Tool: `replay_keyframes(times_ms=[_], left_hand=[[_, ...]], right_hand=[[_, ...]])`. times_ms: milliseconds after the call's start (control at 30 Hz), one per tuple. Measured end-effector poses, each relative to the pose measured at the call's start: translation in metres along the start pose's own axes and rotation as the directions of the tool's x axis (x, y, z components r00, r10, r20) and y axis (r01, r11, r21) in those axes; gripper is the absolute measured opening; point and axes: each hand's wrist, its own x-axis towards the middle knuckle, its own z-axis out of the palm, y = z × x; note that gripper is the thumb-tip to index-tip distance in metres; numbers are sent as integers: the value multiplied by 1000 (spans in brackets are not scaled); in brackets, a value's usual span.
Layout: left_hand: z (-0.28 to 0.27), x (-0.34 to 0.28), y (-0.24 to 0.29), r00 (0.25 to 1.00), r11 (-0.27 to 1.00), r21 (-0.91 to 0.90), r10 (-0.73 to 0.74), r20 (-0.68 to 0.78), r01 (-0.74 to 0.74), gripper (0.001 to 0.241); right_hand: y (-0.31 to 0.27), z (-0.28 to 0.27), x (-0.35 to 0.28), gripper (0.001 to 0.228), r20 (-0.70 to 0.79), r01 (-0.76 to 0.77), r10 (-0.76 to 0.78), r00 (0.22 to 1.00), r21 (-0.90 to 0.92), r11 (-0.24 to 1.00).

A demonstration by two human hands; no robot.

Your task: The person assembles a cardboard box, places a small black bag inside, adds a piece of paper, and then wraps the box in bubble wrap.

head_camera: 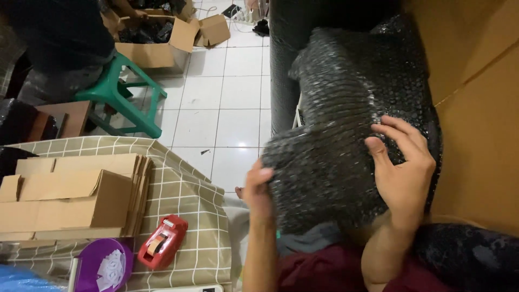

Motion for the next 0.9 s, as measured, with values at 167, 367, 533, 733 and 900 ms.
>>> replay_keyframes(times_ms=[167,367,533,733,900], left_hand=[[-103,-7,-23,856,856,16,517,-6,-516,17],[-133,-48,-29,932,938,181,324,-163,-294,28],[-156,-56,-35,934,965,256,143,-328,-58,43],[-201,-43,-36,810,907,264,-125,-573,327,65],[-225,15,-59,614,779,182,-303,-729,600,87]], right_hand=[[-20,15,-9,26,79,-10,4,997,74,997],[-50,77,-49,61,357,-85,-46,933,341,936],[-25,170,-105,72,586,-221,-115,802,470,855],[47,237,-172,57,822,-131,-95,562,202,971],[94,273,-177,39,827,-152,-265,497,383,911]])
